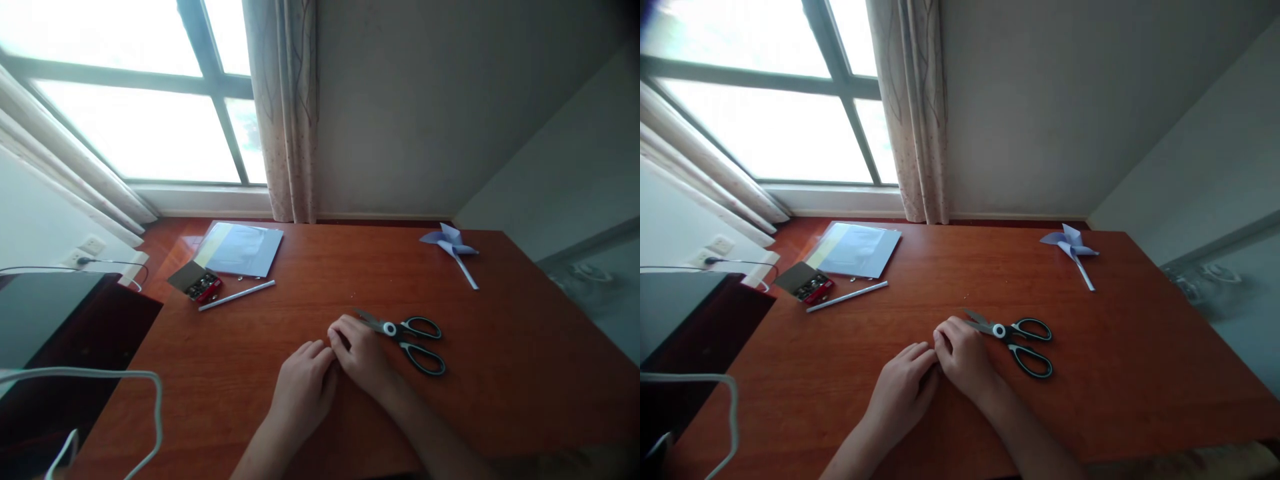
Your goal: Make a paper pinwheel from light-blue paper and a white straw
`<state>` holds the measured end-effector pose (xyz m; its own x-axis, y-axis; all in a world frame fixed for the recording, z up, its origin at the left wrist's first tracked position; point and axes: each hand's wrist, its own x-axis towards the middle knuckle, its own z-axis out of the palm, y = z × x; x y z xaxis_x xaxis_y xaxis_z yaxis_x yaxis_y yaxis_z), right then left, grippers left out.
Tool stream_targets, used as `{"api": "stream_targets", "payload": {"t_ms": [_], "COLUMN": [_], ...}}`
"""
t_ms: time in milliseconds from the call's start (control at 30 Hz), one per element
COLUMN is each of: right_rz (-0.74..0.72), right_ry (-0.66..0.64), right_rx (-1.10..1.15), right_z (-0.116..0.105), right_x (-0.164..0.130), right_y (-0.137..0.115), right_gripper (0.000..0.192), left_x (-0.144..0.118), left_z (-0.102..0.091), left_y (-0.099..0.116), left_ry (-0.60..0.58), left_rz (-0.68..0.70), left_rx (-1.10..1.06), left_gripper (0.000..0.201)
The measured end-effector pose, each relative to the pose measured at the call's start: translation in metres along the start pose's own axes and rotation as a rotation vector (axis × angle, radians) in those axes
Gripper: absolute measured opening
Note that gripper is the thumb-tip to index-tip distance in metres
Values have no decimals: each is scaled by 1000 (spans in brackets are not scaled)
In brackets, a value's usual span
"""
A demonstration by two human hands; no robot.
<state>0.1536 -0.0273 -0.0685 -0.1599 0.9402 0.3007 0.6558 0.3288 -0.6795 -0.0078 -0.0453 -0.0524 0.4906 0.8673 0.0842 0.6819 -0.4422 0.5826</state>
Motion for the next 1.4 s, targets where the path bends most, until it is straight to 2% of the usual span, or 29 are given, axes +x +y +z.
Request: {"api": "stream_targets", "payload": {"t_ms": [367, 500, 567, 767, 833, 933, 1133, 1400], "right_rz": [-4, -6, -8, -14, -15, -20, -36, -58], "right_ry": [-58, -66, -74, -106, -109, -120, -154, -160], "right_rx": [48, 46, 42, 30, 26, 15, -22, -29], "right_z": [-5, -7, -7, -9, -9, -10, -11, -12], "right_x": [3, 4, 4, 6, 6, 6, 6, 6], "right_y": [-2, -2, -2, -3, -3, -3, -2, -1], "right_gripper": [23, 23, 23, 21, 21, 19, 17, 17], "left_x": [-1, 4, 15, 90, 115, 140, 151, 153], "left_z": [-1, -12, -28, -84, -92, -94, -92, -108], "left_y": [2, 2, -3, -47, -62, -79, -90, -88], "left_ry": [55, 8, -48, 164, 166, 165, 141, 23], "left_rz": [31, 35, 10, -267, -335, -393, -428, -481], "left_rx": [27, 70, 159, 439, 525, 606, 668, 723], "left_gripper": [21, 20, 18, 32, 29, 31, 38, 32]}}
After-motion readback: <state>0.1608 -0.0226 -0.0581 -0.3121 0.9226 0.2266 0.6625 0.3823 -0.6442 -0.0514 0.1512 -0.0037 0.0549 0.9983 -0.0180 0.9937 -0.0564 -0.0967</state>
